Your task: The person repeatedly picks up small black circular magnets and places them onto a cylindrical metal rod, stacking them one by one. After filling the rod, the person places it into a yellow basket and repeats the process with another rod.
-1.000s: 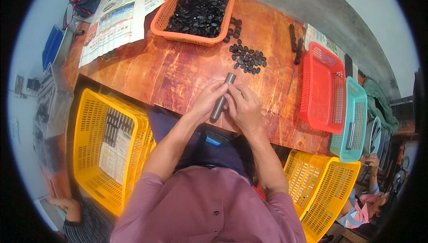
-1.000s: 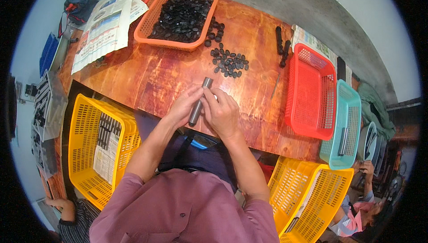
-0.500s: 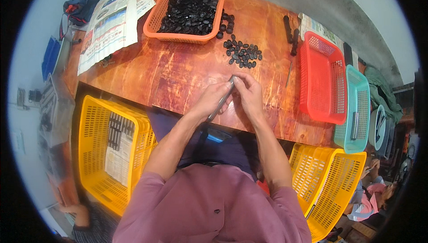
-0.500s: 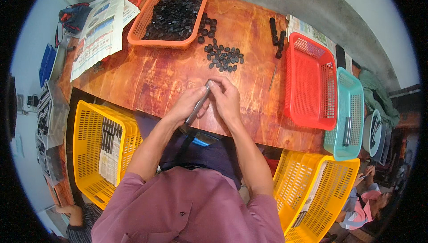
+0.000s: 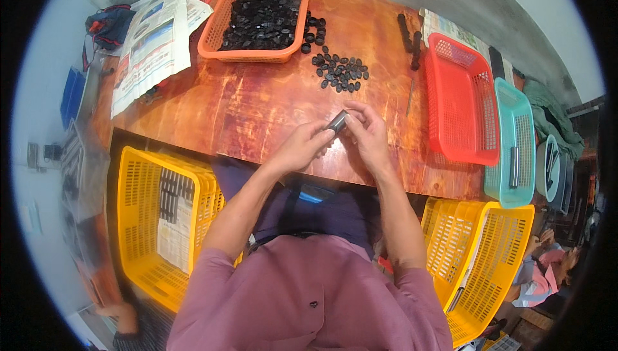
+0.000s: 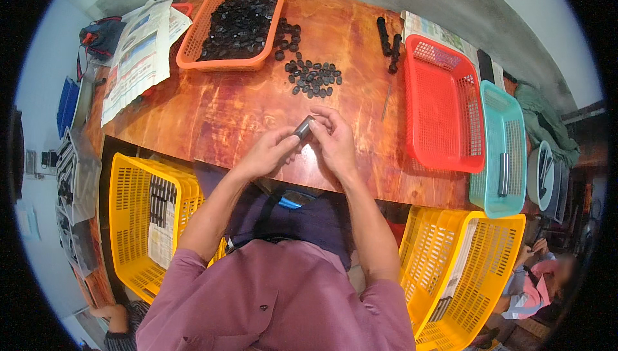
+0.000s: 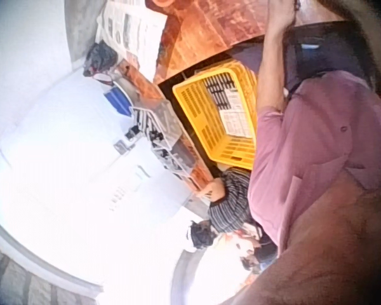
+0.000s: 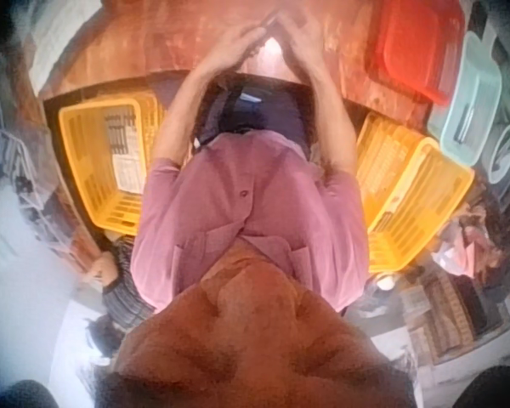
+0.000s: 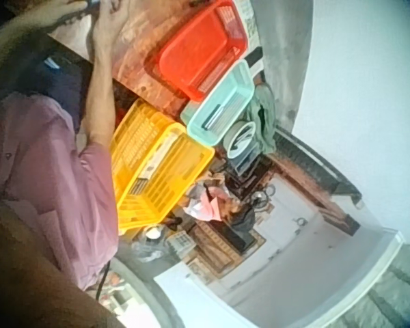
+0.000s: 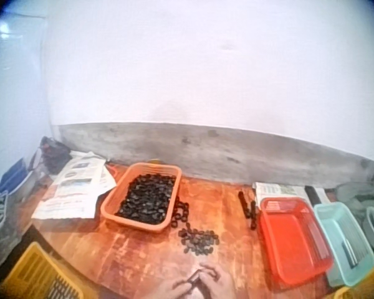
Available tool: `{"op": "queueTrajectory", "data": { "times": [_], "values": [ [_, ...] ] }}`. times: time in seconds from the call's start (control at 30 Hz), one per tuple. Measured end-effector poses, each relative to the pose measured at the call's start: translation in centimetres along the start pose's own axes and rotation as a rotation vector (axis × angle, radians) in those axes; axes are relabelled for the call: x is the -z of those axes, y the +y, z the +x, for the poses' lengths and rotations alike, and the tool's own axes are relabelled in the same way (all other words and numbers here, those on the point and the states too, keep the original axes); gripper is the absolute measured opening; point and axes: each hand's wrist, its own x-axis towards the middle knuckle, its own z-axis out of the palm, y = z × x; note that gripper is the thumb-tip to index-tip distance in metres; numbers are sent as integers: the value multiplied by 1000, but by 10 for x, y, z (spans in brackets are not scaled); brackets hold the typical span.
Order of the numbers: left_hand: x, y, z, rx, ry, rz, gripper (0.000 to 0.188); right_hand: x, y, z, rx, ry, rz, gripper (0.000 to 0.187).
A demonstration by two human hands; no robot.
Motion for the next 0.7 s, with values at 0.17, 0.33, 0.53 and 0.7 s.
{"op": "queueTrajectory", "data": {
  "times": [0.17,0.33,0.53,0.7],
  "values": [
    [-11,18,1,-431,123,572,29,26,-12,-1,-42,-62,-230,29],
    [-14,22,15,-522,140,1034,33,40,-10,3,66,-27,-546,25],
    [-11,1,23,-734,241,1127,35,36,-16,-3,210,-26,-766,24],
    [-19,0,18,-745,316,1078,34,38,-10,-9,351,-13,-845,23]
  ]
}}
